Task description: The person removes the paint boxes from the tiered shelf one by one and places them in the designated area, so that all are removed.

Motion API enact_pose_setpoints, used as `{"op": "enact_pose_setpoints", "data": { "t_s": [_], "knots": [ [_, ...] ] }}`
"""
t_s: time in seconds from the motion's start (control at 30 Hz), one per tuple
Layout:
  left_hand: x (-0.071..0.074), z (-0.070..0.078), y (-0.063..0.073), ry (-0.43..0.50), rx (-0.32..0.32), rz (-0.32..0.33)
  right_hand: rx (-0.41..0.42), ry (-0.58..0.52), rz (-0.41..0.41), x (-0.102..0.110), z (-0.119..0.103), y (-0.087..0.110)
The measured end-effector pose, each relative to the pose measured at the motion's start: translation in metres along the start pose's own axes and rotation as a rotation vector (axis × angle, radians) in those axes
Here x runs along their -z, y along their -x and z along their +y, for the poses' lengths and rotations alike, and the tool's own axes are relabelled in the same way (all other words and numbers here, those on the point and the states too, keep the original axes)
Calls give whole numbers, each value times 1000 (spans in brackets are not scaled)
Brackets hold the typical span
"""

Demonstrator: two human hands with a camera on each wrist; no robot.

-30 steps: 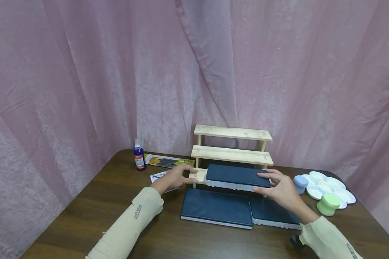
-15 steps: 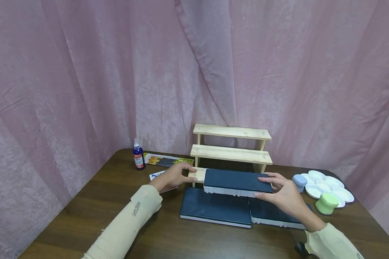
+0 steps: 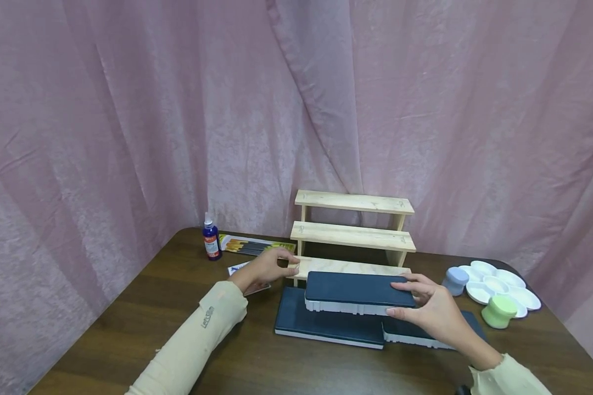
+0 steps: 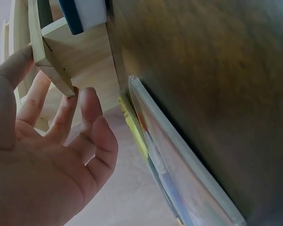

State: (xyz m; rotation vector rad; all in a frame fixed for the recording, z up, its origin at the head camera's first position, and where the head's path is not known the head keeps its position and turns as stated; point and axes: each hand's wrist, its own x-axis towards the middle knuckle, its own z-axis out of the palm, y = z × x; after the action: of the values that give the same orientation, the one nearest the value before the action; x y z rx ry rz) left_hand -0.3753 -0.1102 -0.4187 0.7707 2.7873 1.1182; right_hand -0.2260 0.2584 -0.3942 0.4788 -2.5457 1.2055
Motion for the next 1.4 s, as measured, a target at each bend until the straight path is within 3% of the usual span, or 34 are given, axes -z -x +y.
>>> {"op": "enact_pose_setpoints", "data": {
  "t_s": [0.73, 0.97, 1.4],
  "knots": [
    [2, 4, -3, -3, 4, -9, -39, -26, -34, -14, -20, 24],
    [2, 5, -1, 19, 52, 3, -99, -82, -78, -20, -28, 35],
    [-1, 1, -2, 46, 68, -5, -222, -93, -130, -29, -39, 45]
  ]
}}
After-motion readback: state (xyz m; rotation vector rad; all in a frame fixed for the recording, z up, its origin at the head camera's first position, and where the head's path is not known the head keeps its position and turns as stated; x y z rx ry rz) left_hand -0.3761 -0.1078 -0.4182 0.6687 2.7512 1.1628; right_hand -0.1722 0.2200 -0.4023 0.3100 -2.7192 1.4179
